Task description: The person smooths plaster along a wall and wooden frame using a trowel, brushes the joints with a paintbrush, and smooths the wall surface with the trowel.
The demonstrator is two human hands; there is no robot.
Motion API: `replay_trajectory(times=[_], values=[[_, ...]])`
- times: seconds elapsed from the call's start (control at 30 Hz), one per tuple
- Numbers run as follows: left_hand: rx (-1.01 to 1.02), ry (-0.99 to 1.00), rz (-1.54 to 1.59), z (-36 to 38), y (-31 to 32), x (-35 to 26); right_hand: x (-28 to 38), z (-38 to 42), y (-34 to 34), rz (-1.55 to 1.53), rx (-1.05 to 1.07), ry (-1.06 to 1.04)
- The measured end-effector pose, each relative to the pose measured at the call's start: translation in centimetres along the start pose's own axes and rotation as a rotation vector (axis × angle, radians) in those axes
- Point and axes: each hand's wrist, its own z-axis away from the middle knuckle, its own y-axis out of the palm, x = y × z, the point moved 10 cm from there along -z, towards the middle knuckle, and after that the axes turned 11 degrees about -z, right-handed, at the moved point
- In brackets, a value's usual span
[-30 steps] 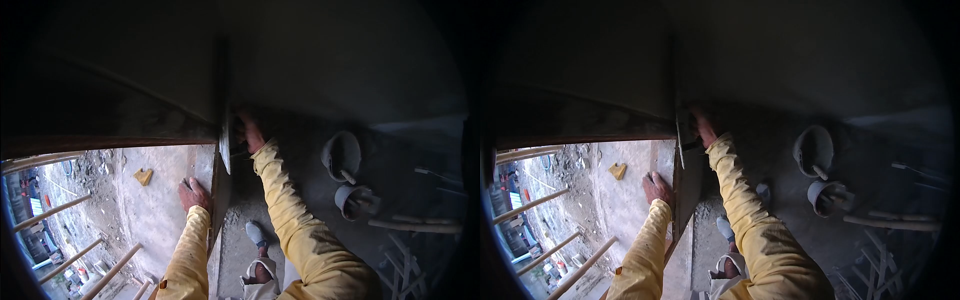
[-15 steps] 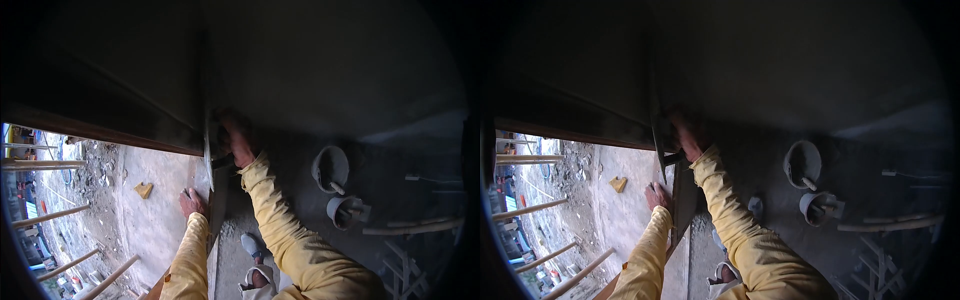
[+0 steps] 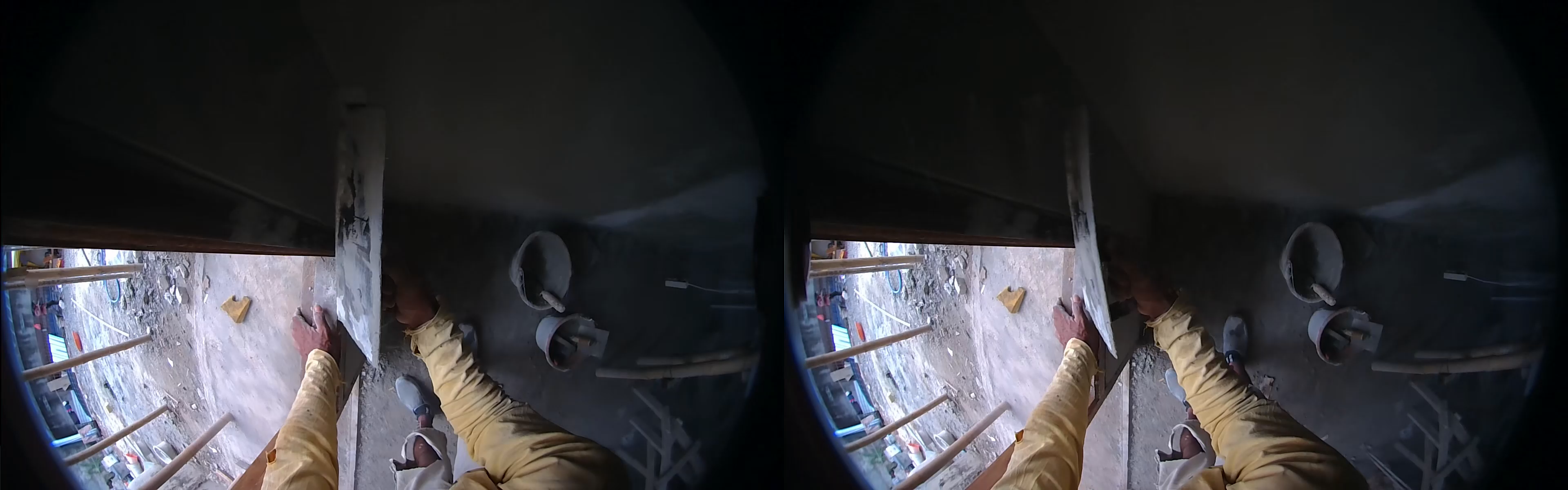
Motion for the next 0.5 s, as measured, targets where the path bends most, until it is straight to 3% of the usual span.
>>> replay_trajectory(times=[0.07,0.2,0.37,0.5], values=[[0.023,-0.012,-0.064,0.2,-0.4,-0.6,-1.1,-2.0,-9.1,0.107,-0.218,-0.091],[0.01,-0.004,-0.109,-0.2,0.3,-0.4,-2.4,-7.3,-18.5,0.179,-0.42,-0.06],[-0.018,0.021,-0.073,0.0,0.4,-0.2,-2.7,-11.6,-20.3,0.252,-0.36,-0.103],[-0.006,0.011,-0.091,-0.1,0.3,-0.4,-2.2,-12.1,-20.1,0.31,-0.443,-0.133]])
